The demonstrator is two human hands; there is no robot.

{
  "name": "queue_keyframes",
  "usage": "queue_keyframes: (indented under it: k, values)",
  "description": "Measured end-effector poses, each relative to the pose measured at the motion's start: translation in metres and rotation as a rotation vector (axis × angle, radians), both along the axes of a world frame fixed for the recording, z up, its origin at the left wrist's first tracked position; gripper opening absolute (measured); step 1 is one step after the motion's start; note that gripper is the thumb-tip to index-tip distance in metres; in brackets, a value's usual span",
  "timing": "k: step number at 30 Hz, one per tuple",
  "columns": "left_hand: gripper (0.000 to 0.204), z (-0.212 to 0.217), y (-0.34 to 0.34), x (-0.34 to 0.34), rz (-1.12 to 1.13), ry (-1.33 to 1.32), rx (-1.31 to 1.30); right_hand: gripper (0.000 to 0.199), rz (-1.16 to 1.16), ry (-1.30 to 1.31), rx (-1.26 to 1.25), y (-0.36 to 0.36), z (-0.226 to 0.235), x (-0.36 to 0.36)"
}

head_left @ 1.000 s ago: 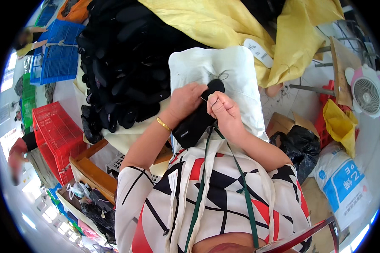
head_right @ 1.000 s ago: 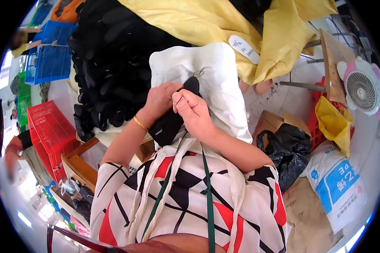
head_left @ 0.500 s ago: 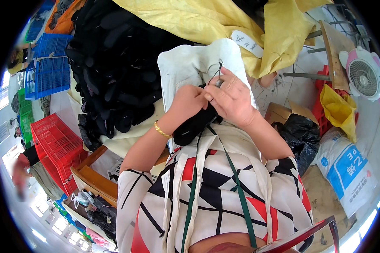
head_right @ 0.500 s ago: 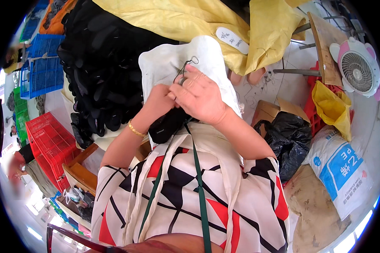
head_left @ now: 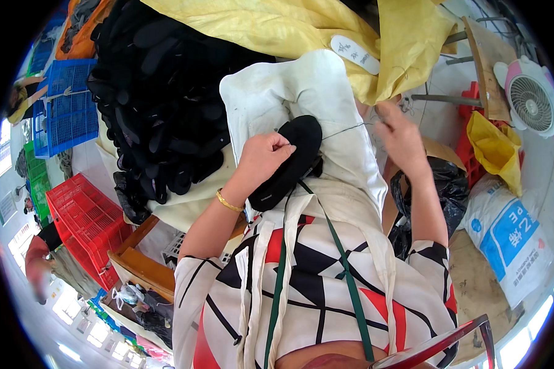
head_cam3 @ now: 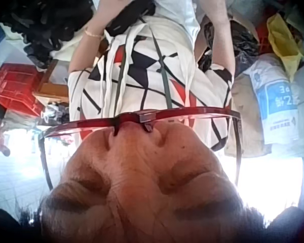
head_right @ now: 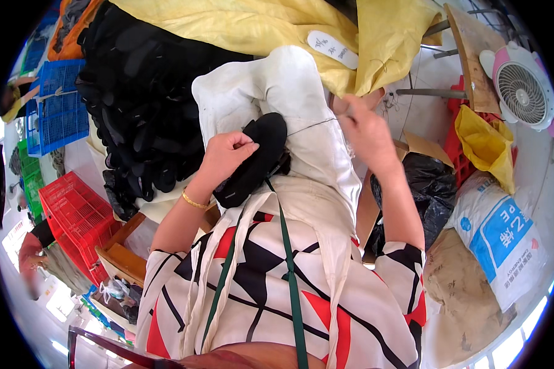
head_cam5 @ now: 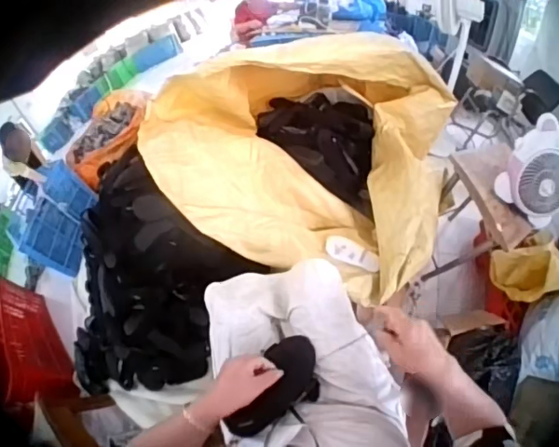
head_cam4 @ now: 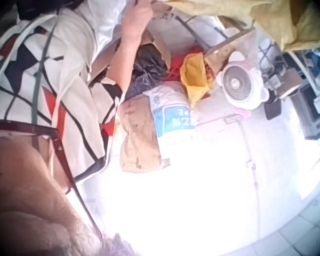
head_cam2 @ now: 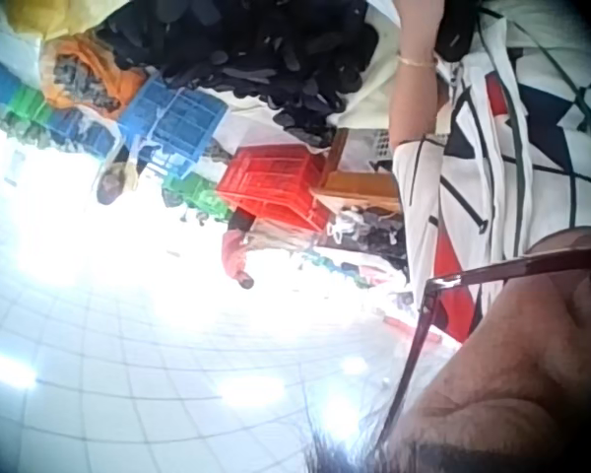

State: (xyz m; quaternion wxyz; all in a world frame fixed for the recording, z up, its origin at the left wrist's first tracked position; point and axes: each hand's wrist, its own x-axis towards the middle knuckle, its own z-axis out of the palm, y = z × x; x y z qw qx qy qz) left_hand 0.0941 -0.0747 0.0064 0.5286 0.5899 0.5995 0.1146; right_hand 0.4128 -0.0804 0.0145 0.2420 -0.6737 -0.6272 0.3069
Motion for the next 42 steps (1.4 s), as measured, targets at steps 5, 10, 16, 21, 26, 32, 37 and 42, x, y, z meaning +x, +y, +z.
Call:
queue_keyframes:
  k: [5,10,16,21,26,32,37,42]
  values:
    - [0.020,0.005,-0.004,0.003,0.016,0.046,0.088,0.010,0.382,0.125,0.076,0.006,-0.005,-0.078]
    - [0.018,0.011,-0.003,0.005,-0.005,0.082,0.106,0.010,0.553,-0.012,0.227,0.017,-0.023,-0.105]
    - [0.012,0.000,0.006,-0.005,-0.029,-0.056,0.110,0.010,0.636,-0.088,0.249,0.025,-0.029,-0.109]
    - [0.008,-0.018,0.009,-0.014,0.006,-0.174,0.000,0.007,0.604,-0.005,0.182,0.026,-0.035,-0.108]
    - [0.008,-0.019,0.007,-0.017,0.019,-0.197,-0.037,0.007,0.576,0.027,0.162,0.029,-0.031,-0.106]
    - [0.008,-0.006,0.008,-0.010,-0.036,-0.178,-0.009,0.006,0.651,-0.045,0.181,0.029,-0.032,-0.107]
    - [0.009,-0.027,0.004,-0.016,0.054,-0.182,0.085,0.007,0.645,0.057,0.142,0.031,-0.035,-0.110]
    - [0.011,-0.031,0.005,-0.018,0.115,-0.212,-0.068,0.007,0.486,0.282,0.098,0.014,-0.045,-0.129]
